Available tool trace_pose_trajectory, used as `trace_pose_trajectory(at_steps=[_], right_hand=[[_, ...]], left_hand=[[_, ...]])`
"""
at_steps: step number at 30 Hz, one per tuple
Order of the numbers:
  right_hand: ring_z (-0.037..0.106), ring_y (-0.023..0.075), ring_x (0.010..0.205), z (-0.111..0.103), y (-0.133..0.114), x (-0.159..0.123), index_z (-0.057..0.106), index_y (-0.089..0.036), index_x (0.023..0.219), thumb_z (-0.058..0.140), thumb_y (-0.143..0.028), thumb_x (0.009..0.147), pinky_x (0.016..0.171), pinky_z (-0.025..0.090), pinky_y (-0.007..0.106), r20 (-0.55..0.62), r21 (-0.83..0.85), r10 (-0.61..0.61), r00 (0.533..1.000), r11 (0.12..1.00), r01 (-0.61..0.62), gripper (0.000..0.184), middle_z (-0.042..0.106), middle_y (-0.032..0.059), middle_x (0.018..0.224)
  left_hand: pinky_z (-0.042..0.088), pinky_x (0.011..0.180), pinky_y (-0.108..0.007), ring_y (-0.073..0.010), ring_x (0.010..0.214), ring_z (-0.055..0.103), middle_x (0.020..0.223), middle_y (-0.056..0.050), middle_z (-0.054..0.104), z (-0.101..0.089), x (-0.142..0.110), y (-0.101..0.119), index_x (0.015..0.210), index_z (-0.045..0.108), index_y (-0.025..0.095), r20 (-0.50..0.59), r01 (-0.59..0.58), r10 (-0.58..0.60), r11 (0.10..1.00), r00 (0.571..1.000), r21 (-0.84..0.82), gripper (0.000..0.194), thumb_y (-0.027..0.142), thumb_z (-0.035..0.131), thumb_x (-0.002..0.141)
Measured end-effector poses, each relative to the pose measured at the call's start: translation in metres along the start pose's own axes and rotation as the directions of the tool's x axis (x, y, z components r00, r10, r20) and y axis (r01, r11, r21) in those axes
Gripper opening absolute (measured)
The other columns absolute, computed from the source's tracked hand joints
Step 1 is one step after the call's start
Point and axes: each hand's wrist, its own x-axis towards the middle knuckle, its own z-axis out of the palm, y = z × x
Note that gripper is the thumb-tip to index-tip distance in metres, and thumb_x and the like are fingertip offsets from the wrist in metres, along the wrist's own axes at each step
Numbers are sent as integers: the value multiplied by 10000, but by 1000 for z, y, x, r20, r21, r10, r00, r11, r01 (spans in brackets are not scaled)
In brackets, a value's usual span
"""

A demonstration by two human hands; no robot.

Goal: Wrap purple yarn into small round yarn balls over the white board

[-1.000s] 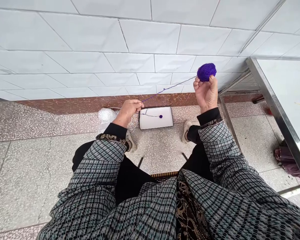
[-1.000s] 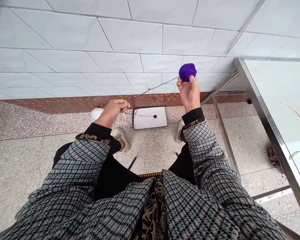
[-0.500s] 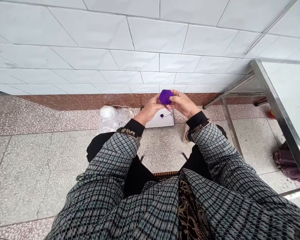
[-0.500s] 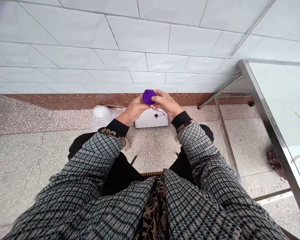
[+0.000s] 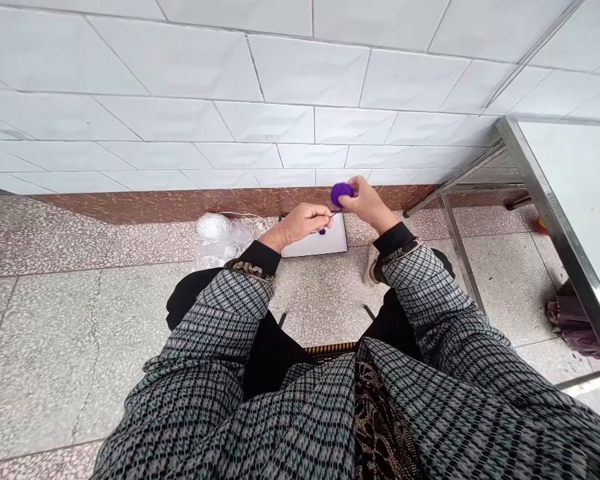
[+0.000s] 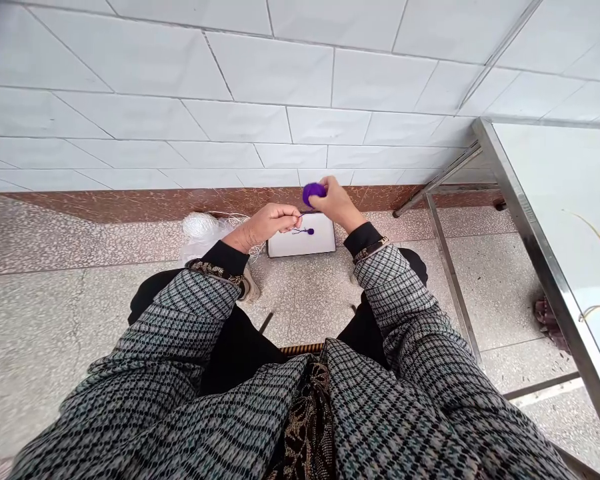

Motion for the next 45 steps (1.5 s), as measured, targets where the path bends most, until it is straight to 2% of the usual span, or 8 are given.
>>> trace_pose_trajectory(at_steps=[6,12,17,23,29,34,38,45], right_hand=[[590,173,862,-21,-11,-18,590,-202,1052,845,-305,696,752,514,312,671,203,-181,719,978,56,450,660,37,991],[570,175,834,-13,-12,-9,532,-256,1093,762,-637,805,666,515,303,66,557,-246,967,813,169,530,565,47,1030],[546,170,807,1,-3,-3,505,-223,1016,761,-264,764,749,497,331,91,68,-106,990,993,100,362,581,24,939],[580,183,863,-21,-4,-14,599,-188,1075,846,-301,687,779,503,338,784,102,-172,597,983,150,474,629,43,993],[588,206,906,-24,-2,-7,550,-258,1217,822,-725,709,655,517,310,244,712,-410,879,691,124,742,607,66,1067],[591,185,868,-9,-1,4,524,-255,1145,785,-532,824,696,527,313,-34,540,-191,981,822,179,499,610,47,1042],[562,162,826,2,-2,0,491,-215,1021,729,-215,788,786,483,321,76,26,-59,995,998,57,333,590,2,928],[555,204,818,-11,-14,-18,539,-205,1019,743,-140,754,741,396,334,538,-570,177,824,796,201,341,627,36,931]], left_hand=[[404,610,-271,-123,559,451,564,8,509,-14,-1,-2,585,567,188,-39,-51,49,997,998,-53,159,201,537,741],[473,679,-301,-146,601,521,582,-11,541,-10,-3,0,557,538,198,-1,-132,133,981,991,-145,239,238,539,793],[461,640,-287,-129,542,510,567,-3,564,-8,-3,1,596,578,188,87,-135,144,986,986,-102,202,221,541,792],[450,654,-277,-128,577,522,563,3,554,-21,-5,0,568,562,189,34,-114,114,993,993,9,183,223,535,746],[513,744,-319,-157,647,588,606,-11,607,-24,-5,-2,571,568,196,-27,-153,152,987,988,-52,213,258,528,770],[561,773,-338,-148,609,595,583,-12,614,-17,-6,3,589,584,195,93,-164,175,980,980,-112,207,246,544,785],[479,583,-256,-110,533,522,582,-5,589,-13,-6,5,613,591,186,161,-102,117,990,980,-98,189,237,544,788],[375,554,-246,-94,526,432,604,13,565,-14,-5,8,666,635,177,84,-5,3,1000,996,25,144,225,568,784]])
